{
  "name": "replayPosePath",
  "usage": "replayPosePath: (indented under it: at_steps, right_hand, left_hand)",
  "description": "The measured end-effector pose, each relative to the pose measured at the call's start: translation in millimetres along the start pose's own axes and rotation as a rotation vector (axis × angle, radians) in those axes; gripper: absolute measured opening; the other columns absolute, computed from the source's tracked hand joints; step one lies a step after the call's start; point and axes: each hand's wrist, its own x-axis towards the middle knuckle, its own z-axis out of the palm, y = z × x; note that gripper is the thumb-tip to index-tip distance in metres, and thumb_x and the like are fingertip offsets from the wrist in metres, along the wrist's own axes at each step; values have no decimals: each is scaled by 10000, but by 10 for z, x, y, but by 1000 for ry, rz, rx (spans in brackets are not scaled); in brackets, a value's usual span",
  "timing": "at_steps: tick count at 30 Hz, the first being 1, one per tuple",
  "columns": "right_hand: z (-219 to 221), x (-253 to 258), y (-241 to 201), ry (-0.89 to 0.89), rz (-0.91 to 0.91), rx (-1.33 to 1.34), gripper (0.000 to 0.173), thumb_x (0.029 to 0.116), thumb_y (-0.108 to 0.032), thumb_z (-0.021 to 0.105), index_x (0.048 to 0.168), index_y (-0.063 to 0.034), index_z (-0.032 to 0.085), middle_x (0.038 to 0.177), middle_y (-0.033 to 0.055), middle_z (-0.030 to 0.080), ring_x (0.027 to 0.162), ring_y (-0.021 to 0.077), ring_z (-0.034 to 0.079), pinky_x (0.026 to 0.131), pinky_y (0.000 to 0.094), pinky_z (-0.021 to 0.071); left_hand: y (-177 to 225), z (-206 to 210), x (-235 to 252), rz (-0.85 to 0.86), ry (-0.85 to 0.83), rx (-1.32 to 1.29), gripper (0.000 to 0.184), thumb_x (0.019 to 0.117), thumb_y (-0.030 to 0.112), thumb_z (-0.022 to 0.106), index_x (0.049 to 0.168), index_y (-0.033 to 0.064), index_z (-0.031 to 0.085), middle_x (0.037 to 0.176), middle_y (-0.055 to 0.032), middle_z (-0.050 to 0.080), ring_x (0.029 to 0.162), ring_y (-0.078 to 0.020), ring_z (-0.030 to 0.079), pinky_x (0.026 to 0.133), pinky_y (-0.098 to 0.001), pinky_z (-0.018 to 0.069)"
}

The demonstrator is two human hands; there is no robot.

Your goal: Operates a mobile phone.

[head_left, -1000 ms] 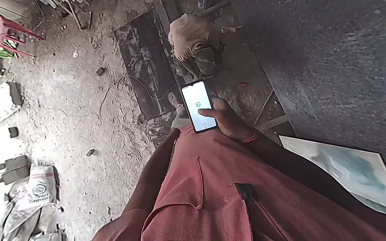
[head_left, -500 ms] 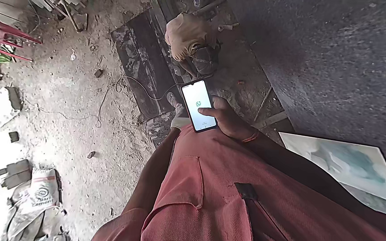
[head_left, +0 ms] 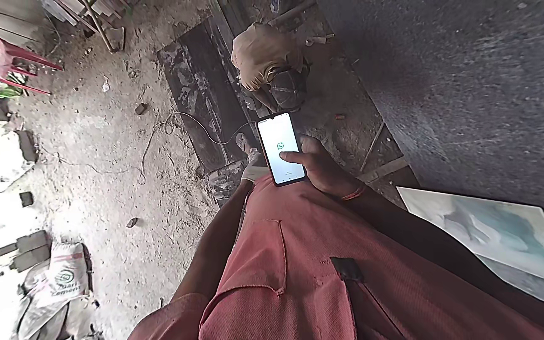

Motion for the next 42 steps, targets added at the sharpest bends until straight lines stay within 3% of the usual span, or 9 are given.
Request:
replayPosePath:
  at_steps: [2, 7, 19, 25, 29, 32, 34, 37, 42]
  right_hand:
    - [-10, 10, -12, 4, -7, -3, 276, 967, -17, 641, 1243, -16, 629, 1087, 170, 736, 955, 263, 740, 862, 414, 630]
    - [-25, 19, -24, 5, -7, 2, 265, 968, -15, 641, 1233, -10, 633, 1081, 173, 735, 948, 260, 740, 854, 408, 632]
    - [-62, 15, -38, 18, -6, 5, 278, 967, -20, 648, 1244, -12, 631, 1089, 168, 741, 962, 261, 743, 871, 412, 630]
    - [-66, -6, -42, 0, 9, 12, 287, 987, -24, 621, 1274, -17, 609, 1103, 180, 735, 958, 275, 745, 862, 425, 634]
    - [-62, -15, -24, 4, 1, 25, 269, 988, -29, 626, 1256, -10, 616, 1089, 181, 736, 946, 278, 744, 851, 426, 635]
    - [-47, -17, -26, 14, -3, 38, 251, 1014, -127, 633, 1246, -32, 643, 1074, 165, 744, 936, 259, 748, 848, 413, 635]
    - [-39, -13, -35, 15, -7, 50, 293, 1036, -242, 620, 1267, -64, 646, 1085, 152, 746, 949, 253, 750, 859, 416, 636]
    - [-29, -12, -36, 11, -24, 64, 343, 1051, -339, 587, 1266, -81, 658, 1082, 148, 749, 943, 252, 752, 849, 423, 638]
    - [-22, 5, -7, 10, -27, 20, 366, 1047, -377, 587, 1257, -87, 663, 1077, 144, 752, 943, 255, 753, 845, 430, 638]
  left_hand:
    - [398, -242, -125, -122, -91, -15, 427, 1036, 166, 567, 1416, -25, 535, 1382, -188, 609, 1290, -237, 561, 1109, -371, 421]
    - [-318, 228, 257, -151, -39, 31, 405, 1016, 197, 597, 1345, -39, 593, 1313, -215, 651, 1240, -294, 609, 1062, -449, 464]
    - [-288, 258, 302, -203, -32, 18, 441, 1009, 205, 614, 1374, -37, 569, 1328, -233, 639, 1255, -319, 601, 1071, -483, 457]
    - [-561, 368, 481, -157, -70, 25, 464, 990, 220, 642, 1378, -25, 573, 1326, -232, 643, 1255, -328, 606, 1073, -497, 460]
    - [-504, 292, 346, -191, -67, -31, 437, 991, 144, 625, 1379, -47, 558, 1338, -232, 627, 1256, -296, 591, 1080, -444, 447]
    - [-364, 136, 104, -164, -103, -63, 417, 1040, 134, 558, 1410, -55, 520, 1399, -222, 586, 1297, -260, 557, 1106, -367, 418]
    - [-545, 260, 131, 153, 72, -69, 402, 992, 165, 608, 1289, -106, 605, 1206, -249, 683, 1116, -249, 659, 968, -310, 503]
    - [-59, 55, 90, -150, -92, -75, 419, 995, 114, 609, 1387, -26, 562, 1332, -154, 645, 1230, -165, 592, 1076, -314, 434]
    - [-158, 119, 74, -150, -48, 4, 430, 987, 161, 632, 1362, -40, 573, 1325, -200, 638, 1242, -253, 591, 1072, -406, 447]
